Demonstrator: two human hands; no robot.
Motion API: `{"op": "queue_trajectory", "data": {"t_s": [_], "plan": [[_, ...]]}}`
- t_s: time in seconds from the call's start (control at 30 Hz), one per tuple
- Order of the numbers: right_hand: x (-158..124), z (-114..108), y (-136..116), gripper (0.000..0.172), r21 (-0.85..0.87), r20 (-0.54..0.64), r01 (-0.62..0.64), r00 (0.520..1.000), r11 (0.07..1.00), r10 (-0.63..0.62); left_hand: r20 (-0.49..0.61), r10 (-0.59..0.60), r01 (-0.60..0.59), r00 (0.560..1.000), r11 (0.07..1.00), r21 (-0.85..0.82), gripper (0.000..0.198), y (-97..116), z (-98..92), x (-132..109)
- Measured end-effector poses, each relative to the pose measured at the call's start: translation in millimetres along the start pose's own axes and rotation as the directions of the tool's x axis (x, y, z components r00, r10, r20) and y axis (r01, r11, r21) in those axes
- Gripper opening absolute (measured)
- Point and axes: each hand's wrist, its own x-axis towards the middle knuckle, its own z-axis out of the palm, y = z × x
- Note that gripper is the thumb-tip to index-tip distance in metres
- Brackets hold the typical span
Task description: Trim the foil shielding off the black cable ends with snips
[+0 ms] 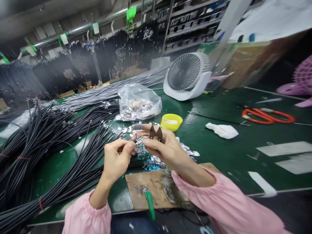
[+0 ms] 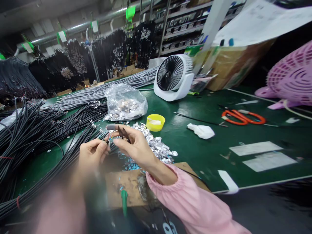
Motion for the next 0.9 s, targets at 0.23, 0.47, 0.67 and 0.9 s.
{"op": "queue_trajectory", "data": {"t_s": [0.23, 0.47, 0.67, 0.9], "plan": [[-2, -3, -2, 0.026, -0.241, -0.121, 0.16, 0.974, 0.957, -0.194, -0.045, 0.024, -0.023, 0.999, 0.999, 0.032, 0.028, 0, -0.5, 0], [-3, -1, -3, 0.024, -0.323, -0.131, 0.23, 0.95, 0.918, -0.284, -0.033, 0.014, -0.013, 0.999, 1.0, 0.019, 0.027, -1, -0.5, 0], [-3, 1, -5, 0.013, -0.358, -0.168, 0.254, 0.929, 0.898, -0.33, -0.032, -0.007, 0.008, 0.999, 1.0, 0.024, 0.027, -4, 2.9, 0], [0, -1, 0, 0.014, -0.479, -0.245, 0.181, 0.912, 0.859, -0.329, -0.167, 0.014, -0.014, 0.986, 1.0, 0.004, 0.039, -9, -8.2, 18]]}}
